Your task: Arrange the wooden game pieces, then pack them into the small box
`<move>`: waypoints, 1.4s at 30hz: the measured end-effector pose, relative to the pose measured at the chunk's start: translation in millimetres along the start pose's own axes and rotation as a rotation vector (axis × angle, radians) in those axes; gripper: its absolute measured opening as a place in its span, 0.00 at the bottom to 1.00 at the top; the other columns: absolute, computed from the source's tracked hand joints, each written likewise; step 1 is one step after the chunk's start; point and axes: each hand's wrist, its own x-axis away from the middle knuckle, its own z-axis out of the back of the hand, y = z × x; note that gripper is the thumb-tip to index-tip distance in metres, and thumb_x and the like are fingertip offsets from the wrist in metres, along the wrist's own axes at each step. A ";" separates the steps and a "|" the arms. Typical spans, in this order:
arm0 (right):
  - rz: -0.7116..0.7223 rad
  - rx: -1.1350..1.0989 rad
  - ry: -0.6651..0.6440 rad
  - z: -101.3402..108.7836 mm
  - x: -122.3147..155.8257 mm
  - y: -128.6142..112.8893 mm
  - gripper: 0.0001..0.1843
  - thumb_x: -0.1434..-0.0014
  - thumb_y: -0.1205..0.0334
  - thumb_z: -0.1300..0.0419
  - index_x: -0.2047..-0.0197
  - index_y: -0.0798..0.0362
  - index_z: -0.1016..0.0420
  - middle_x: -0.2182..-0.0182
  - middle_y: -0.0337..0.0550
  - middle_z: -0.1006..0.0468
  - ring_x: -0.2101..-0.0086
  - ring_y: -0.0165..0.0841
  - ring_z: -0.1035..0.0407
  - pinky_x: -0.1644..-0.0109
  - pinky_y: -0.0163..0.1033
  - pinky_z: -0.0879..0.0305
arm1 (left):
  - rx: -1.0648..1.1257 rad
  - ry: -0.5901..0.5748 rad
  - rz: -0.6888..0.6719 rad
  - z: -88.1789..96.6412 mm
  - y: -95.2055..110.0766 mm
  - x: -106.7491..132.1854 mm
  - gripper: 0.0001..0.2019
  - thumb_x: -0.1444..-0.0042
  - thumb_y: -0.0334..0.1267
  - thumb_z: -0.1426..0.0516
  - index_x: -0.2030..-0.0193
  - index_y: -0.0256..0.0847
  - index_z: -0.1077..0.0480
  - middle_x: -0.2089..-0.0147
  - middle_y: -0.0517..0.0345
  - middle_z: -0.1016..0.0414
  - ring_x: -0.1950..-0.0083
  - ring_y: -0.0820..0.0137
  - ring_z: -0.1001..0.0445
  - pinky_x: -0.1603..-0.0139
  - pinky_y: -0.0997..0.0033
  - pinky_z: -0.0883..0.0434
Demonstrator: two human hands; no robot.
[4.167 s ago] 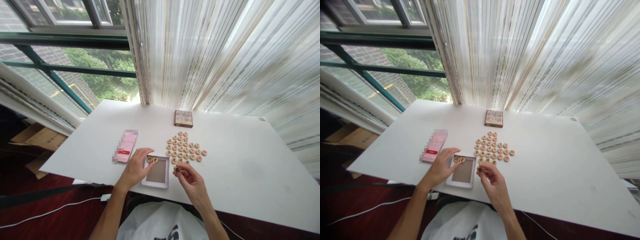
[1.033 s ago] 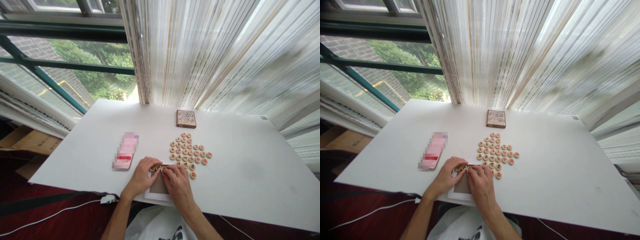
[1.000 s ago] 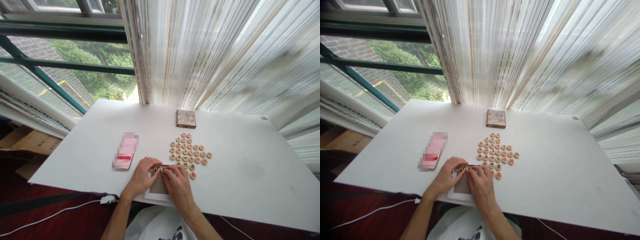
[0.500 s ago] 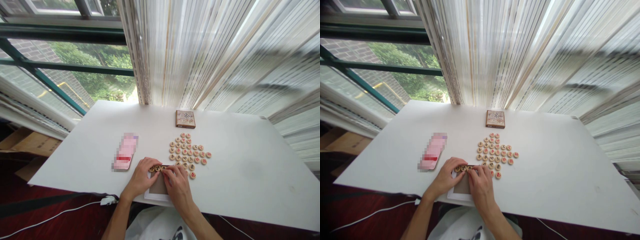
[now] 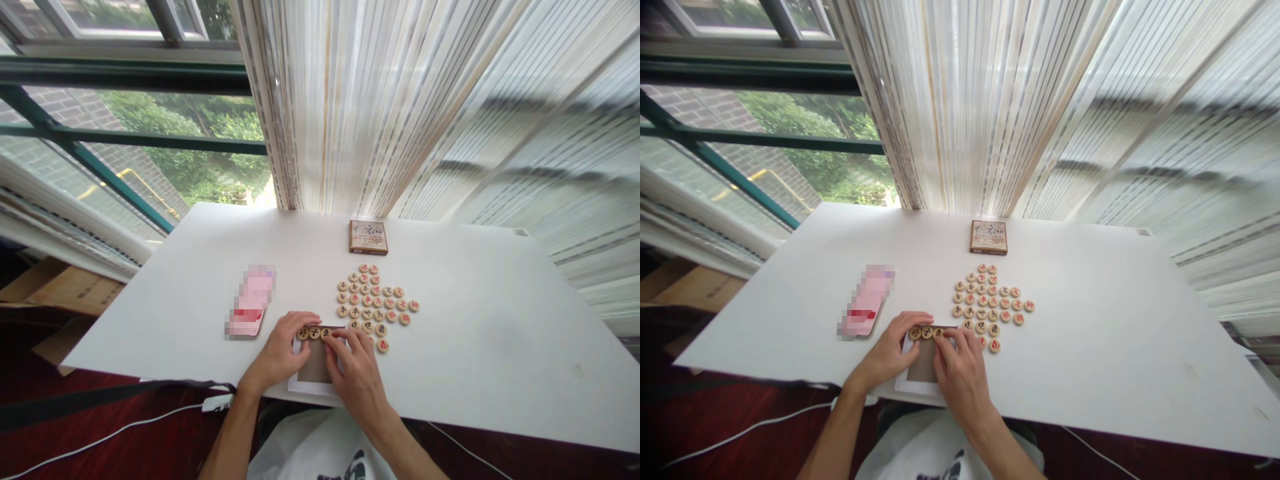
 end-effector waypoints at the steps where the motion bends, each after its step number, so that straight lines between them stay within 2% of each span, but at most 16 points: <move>1: -0.001 -0.006 0.004 1.2 1.6 -0.7 0.14 0.37 0.73 0.42 0.52 0.49 0.24 0.56 0.45 0.24 0.53 0.40 0.33 0.47 0.49 0.36 | 0.003 -0.001 0.000 0.4 -0.2 0.1 0.30 0.52 0.20 0.47 0.43 0.47 0.30 0.43 0.54 0.27 0.40 0.61 0.30 0.37 0.56 0.33; 14: 0.020 0.077 -0.043 3.0 9.2 -2.6 0.14 0.38 0.72 0.42 0.53 0.47 0.24 0.53 0.44 0.24 0.50 0.42 0.35 0.45 0.51 0.40 | -0.021 -0.011 0.007 -1.8 -2.2 -0.2 0.26 0.50 0.20 0.47 0.47 0.46 0.29 0.46 0.54 0.25 0.43 0.61 0.29 0.39 0.56 0.33; 20: 0.025 0.120 -0.018 3.2 8.2 -1.2 0.13 0.38 0.71 0.41 0.53 0.46 0.24 0.54 0.44 0.24 0.49 0.43 0.36 0.44 0.52 0.42 | -0.045 -0.001 0.012 -2.9 -0.8 -1.4 0.20 0.46 0.25 0.42 0.47 0.47 0.29 0.47 0.54 0.25 0.44 0.61 0.29 0.41 0.57 0.32; 26: 0.023 0.124 -0.009 0.9 5.9 0.2 0.12 0.37 0.70 0.41 0.53 0.47 0.23 0.54 0.44 0.23 0.50 0.42 0.35 0.42 0.53 0.44 | -0.053 0.024 0.032 -5.1 -1.1 -1.0 0.14 0.41 0.29 0.42 0.50 0.45 0.29 0.50 0.54 0.25 0.47 0.63 0.28 0.44 0.58 0.31; 33: 0.040 0.129 0.011 3.9 8.6 0.2 0.11 0.36 0.69 0.42 0.53 0.47 0.23 0.53 0.45 0.23 0.49 0.43 0.35 0.41 0.54 0.44 | -0.051 0.035 0.052 -5.9 -1.6 0.6 0.22 0.46 0.28 0.40 0.45 0.46 0.31 0.47 0.54 0.26 0.46 0.62 0.28 0.42 0.57 0.31; 39: 0.025 0.154 0.029 1.8 7.9 -0.3 0.10 0.37 0.69 0.40 0.55 0.46 0.23 0.57 0.43 0.22 0.51 0.43 0.34 0.41 0.55 0.46 | -0.017 0.016 0.041 -2.3 -2.6 2.2 0.29 0.52 0.20 0.45 0.43 0.46 0.31 0.45 0.53 0.26 0.43 0.62 0.28 0.39 0.57 0.31; 42: 0.021 0.134 0.021 -0.6 6.3 -0.6 0.09 0.37 0.69 0.40 0.56 0.47 0.23 0.57 0.43 0.21 0.51 0.43 0.34 0.41 0.56 0.47 | 0.016 0.006 0.049 -0.8 -3.3 2.4 0.29 0.51 0.20 0.47 0.43 0.46 0.31 0.45 0.53 0.26 0.43 0.63 0.28 0.38 0.58 0.31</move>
